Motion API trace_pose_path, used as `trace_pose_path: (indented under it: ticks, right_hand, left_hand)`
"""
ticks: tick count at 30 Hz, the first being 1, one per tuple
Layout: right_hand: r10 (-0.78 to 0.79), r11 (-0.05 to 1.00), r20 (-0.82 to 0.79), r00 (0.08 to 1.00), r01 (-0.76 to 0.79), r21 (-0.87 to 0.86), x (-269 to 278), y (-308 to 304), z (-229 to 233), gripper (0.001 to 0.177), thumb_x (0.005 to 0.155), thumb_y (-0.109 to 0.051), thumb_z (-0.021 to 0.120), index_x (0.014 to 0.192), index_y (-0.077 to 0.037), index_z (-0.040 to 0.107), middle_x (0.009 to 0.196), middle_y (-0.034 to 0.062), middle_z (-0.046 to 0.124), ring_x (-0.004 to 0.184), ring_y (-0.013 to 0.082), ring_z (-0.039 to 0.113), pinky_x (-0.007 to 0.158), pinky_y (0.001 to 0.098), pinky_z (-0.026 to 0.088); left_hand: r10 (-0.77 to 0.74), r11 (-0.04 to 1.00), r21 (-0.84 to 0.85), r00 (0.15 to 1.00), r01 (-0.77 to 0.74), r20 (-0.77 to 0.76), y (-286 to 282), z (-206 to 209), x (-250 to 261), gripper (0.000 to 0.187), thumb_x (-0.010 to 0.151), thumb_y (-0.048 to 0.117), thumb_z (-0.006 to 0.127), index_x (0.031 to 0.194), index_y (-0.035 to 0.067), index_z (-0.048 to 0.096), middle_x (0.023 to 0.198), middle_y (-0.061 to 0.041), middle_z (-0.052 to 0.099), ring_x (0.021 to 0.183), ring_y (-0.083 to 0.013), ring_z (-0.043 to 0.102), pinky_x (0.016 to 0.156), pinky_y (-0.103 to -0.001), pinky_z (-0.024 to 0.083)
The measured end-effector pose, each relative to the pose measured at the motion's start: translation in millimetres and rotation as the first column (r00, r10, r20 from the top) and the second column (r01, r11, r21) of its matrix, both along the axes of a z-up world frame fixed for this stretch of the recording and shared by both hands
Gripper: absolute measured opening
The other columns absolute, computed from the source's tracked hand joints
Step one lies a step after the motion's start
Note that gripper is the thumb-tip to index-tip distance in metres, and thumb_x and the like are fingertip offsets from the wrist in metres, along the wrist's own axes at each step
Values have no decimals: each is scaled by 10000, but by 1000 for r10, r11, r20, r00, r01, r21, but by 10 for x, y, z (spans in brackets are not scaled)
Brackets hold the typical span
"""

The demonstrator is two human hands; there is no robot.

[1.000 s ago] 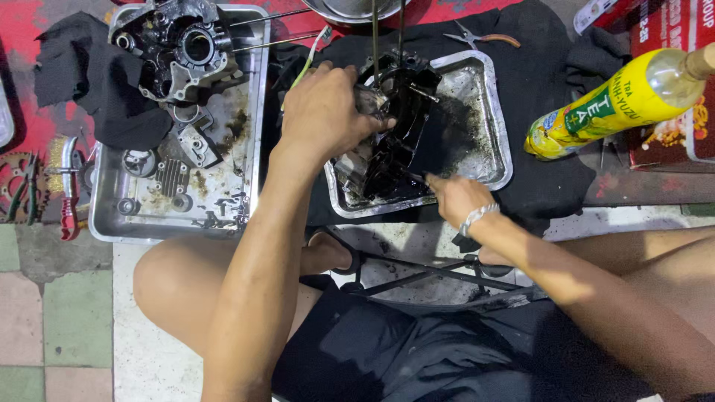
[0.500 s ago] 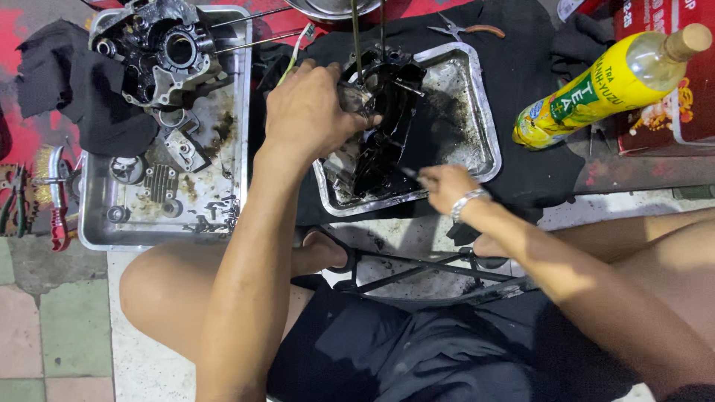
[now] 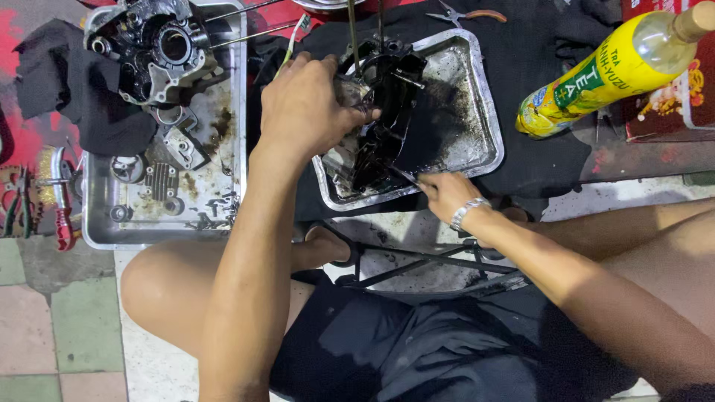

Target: The person pours a yellow liquid from a bottle onto a disassembled engine part in a metal tray, then uses a metal tool to scrape and scrub the part. The person repeatedly pours liquid and scrubs different areas of the engine part throughout the video.

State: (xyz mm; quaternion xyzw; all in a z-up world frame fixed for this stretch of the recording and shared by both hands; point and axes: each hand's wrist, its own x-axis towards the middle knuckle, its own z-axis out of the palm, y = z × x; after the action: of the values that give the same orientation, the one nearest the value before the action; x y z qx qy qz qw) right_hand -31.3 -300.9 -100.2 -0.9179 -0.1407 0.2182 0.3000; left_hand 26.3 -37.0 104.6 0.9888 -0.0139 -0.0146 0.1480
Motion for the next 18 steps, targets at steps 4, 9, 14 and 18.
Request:
trace_pose_path:
  ticks: [4, 9, 14, 18]
  right_hand:
    - [-55, 996, -219, 974, 40, -74, 60, -139, -148, 303, 959, -228, 608, 1215, -138, 744, 908, 225, 735, 767, 393, 715, 776, 447, 558]
    - [-186, 939, -517, 836, 307, 158, 182, -14, -393, 297, 982, -274, 679, 1233, -127, 741, 771, 99, 678, 552, 181, 541, 487, 343, 395]
    - [-215, 938, -750, 626, 345, 19, 334, -79, 11, 374, 969, -267, 634, 1336, -216, 686, 686, 55, 619, 427, 106, 463, 365, 283, 316]
    - [-185, 978, -502, 845, 209, -10, 379, 3, -112, 329, 961, -273, 665, 1253, -137, 729, 793, 129, 740, 518, 187, 613, 478, 351, 495]
  left_hand:
    - [-21, 1000, 1, 999, 21, 42, 38, -26, 31, 873, 613, 614, 923, 1196, 10, 679, 1193, -279, 628, 1197, -429, 589, 924, -488, 477]
    - [-10, 1000, 21, 999, 11, -38, -5, 37, 13, 804, 657, 601, 901, 1179, 25, 694, 1161, -229, 656, 1150, -384, 609, 943, -480, 492]
    - [-20, 1000, 23, 999, 21, -45, -2, 76, 30, 815, 662, 582, 911, 1208, 21, 682, 1109, -212, 665, 1103, -379, 623, 899, -480, 499]
    - [-36, 999, 17, 999, 36, -22, -33, 69, 38, 830, 658, 574, 911, 1231, 20, 681, 1130, -217, 660, 1099, -383, 626, 909, -472, 501]
